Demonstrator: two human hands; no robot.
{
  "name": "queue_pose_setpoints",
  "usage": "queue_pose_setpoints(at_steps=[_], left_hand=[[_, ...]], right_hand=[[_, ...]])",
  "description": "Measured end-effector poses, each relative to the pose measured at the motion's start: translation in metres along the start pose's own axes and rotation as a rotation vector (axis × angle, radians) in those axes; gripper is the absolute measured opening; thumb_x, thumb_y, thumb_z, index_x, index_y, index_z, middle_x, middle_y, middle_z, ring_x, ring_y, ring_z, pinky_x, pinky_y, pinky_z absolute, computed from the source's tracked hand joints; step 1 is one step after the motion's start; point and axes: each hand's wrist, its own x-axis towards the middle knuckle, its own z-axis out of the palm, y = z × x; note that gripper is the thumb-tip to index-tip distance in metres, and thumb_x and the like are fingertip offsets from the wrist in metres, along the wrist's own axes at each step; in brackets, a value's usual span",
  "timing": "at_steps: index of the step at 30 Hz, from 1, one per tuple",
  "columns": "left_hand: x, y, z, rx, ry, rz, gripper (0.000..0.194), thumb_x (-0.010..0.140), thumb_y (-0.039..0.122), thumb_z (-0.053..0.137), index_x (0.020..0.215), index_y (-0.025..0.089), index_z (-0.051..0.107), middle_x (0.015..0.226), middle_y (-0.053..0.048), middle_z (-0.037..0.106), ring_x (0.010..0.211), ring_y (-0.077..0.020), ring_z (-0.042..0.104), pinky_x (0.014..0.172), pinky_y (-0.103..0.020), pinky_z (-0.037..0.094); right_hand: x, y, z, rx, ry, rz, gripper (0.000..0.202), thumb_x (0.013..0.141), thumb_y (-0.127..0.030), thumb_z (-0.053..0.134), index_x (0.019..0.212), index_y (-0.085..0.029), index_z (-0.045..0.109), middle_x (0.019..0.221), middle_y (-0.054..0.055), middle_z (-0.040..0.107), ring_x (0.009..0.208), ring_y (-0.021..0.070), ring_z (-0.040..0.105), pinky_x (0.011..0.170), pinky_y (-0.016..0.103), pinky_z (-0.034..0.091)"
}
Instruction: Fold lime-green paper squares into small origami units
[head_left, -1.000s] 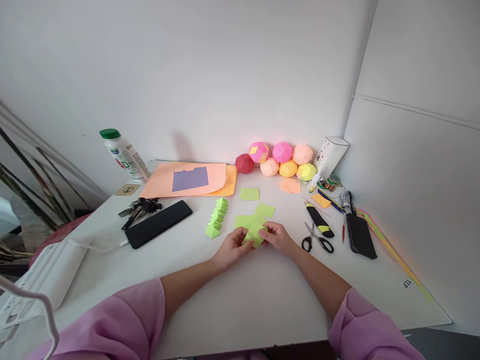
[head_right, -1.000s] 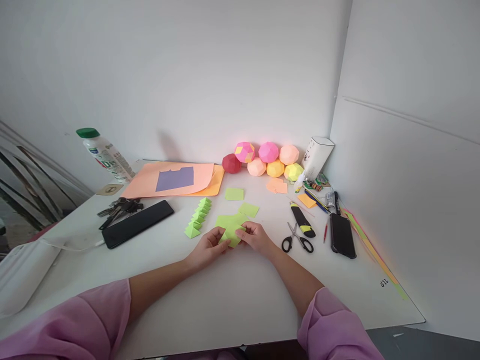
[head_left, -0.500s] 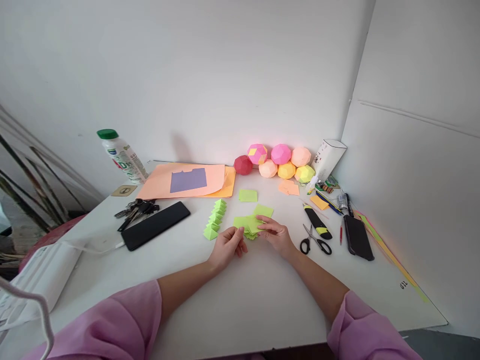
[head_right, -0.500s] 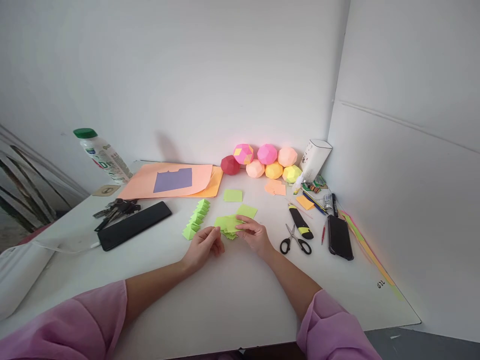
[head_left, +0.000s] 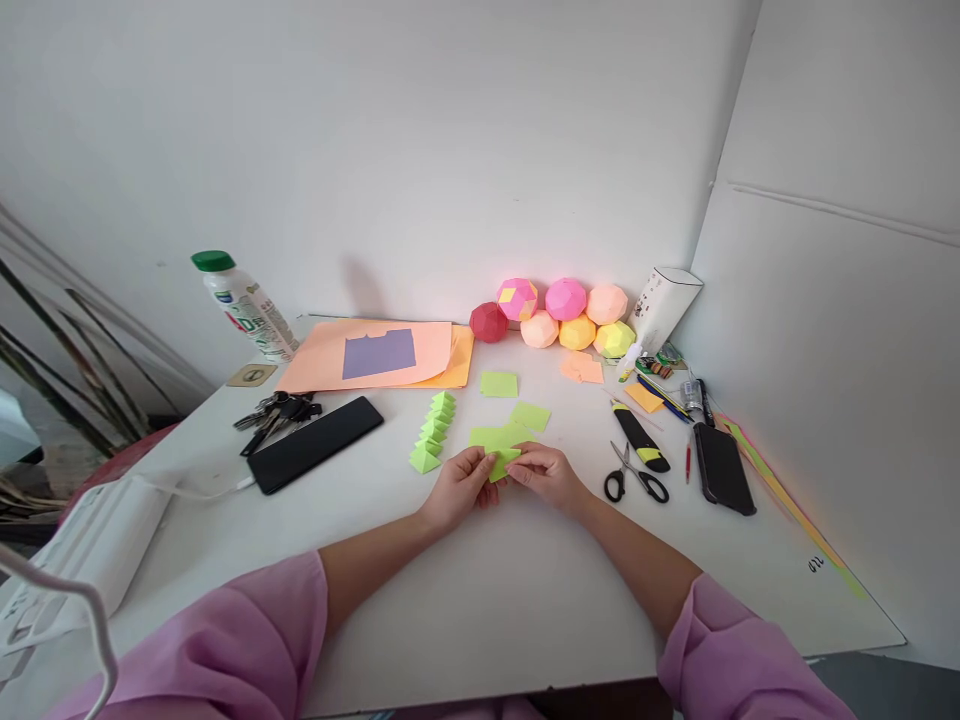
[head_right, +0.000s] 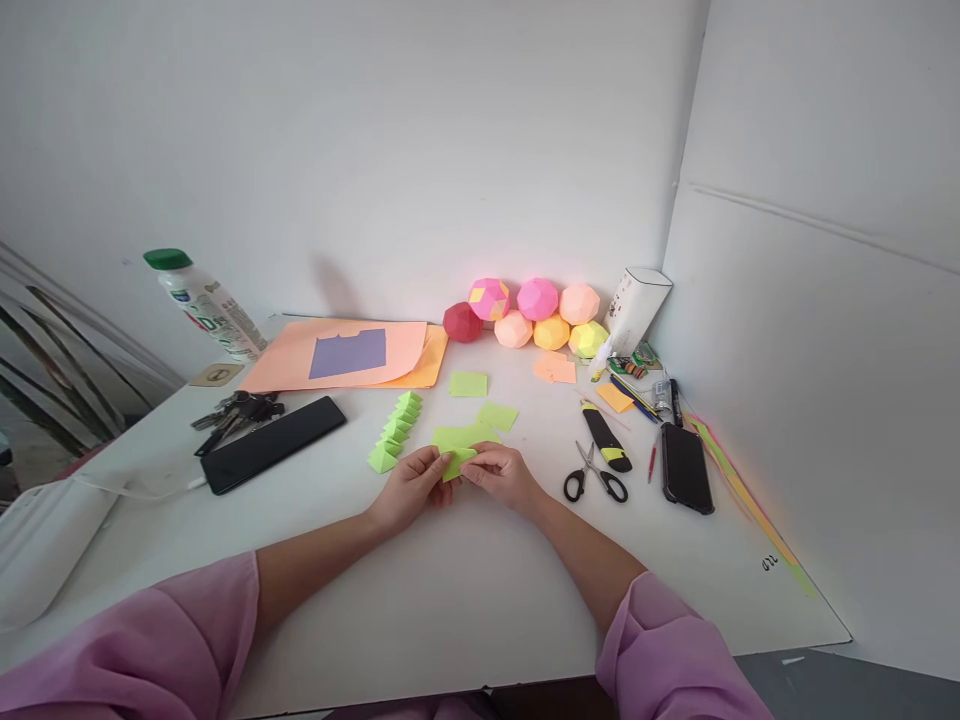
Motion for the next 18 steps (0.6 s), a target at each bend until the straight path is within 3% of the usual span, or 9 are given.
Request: queue_pose_setpoints(at_steps=[5, 9, 18], left_hand=[[-0.0027, -0.0004, 0.0000, 0.063, -0.050, 0.012, 0.034, 0.081, 0.051, 0.050, 0.075, 0.017, 0.052, 0.057, 0.002, 0.060, 0.044, -0.0086, 0.051, 0.044, -0.021, 0.040], [-0.0033, -0.0026, -0.0007, 0.080, -0.078, 0.018, 0.030, 0.075, 0.046, 0.060, 0.078, 0.017, 0.053, 0.072, -0.001, 0.064, 0.049, -0.0089, 0.054, 0.044, -0.020, 0.039], [-0.0021, -0.0065, -0.0009, 0.111, -0.051, -0.002, 0.030, 0.077, 0.044, 0.058, 0.071, 0.016, 0.049, 0.063, 0.000, 0.063, 0.044, -0.0086, 0.053, 0.043, -0.021, 0.039]], right_hand=[[-0.0006, -0.0039, 0.0012, 0.035, 0.051, 0.046, 0.017, 0.076, -0.034, 0.065, 0.072, -0.018, 0.068, 0.071, 0.003, 0.062, 0.072, 0.0166, 0.059, 0.067, 0.030, 0.050], [-0.0011, -0.0057, 0.0027, 0.087, 0.088, 0.102, 0.018, 0.074, -0.035, 0.066, 0.071, -0.017, 0.065, 0.063, 0.002, 0.064, 0.057, 0.0149, 0.059, 0.056, 0.029, 0.050], [-0.0040, -0.0041, 0.0057, 0.119, 0.112, 0.140, 0.019, 0.074, -0.035, 0.067, 0.074, -0.017, 0.061, 0.057, 0.000, 0.063, 0.051, 0.0135, 0.059, 0.049, 0.026, 0.047]])
